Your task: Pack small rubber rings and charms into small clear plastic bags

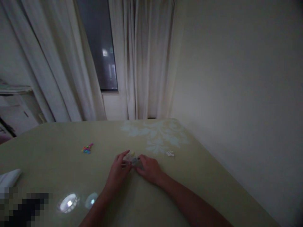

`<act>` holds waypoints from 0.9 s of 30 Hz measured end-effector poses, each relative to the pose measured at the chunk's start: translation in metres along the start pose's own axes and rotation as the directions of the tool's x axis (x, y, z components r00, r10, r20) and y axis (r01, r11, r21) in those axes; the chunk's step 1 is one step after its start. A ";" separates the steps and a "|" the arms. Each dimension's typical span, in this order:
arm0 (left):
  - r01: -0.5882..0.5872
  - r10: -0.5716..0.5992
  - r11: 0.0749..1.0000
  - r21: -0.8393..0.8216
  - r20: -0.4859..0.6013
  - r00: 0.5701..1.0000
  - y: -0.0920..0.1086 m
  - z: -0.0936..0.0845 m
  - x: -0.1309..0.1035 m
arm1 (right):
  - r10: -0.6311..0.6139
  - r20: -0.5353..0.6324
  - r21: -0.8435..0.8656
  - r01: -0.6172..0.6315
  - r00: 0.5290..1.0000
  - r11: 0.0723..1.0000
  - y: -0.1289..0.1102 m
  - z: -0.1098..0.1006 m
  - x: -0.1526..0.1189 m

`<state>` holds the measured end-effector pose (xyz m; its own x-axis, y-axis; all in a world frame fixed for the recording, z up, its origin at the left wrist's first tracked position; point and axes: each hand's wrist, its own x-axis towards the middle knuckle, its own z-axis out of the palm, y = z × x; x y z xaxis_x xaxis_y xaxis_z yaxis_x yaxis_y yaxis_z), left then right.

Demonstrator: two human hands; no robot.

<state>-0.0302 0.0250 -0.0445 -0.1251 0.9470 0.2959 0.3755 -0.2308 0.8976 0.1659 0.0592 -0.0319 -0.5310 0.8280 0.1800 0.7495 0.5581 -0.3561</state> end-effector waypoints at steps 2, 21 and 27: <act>-0.030 0.034 0.997 0.073 -0.054 0.998 0.002 0.003 -0.001 | -0.039 -0.019 0.016 0.040 0.999 0.999 0.000 -0.002 -0.002; -0.403 0.327 0.798 0.447 0.240 0.914 0.000 -0.004 -0.004 | -0.215 -0.024 0.015 0.216 0.976 0.976 0.004 0.001 0.004; -0.448 0.363 0.733 0.512 0.263 0.894 -0.001 -0.007 -0.003 | -0.178 -0.044 0.043 0.180 0.983 0.983 0.004 0.001 0.005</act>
<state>-0.0365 0.0203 -0.0437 0.2657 0.8213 0.5047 0.8014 -0.4792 0.3578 0.1658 0.0652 -0.0336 -0.6378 0.7172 0.2809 0.6243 0.6950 -0.3568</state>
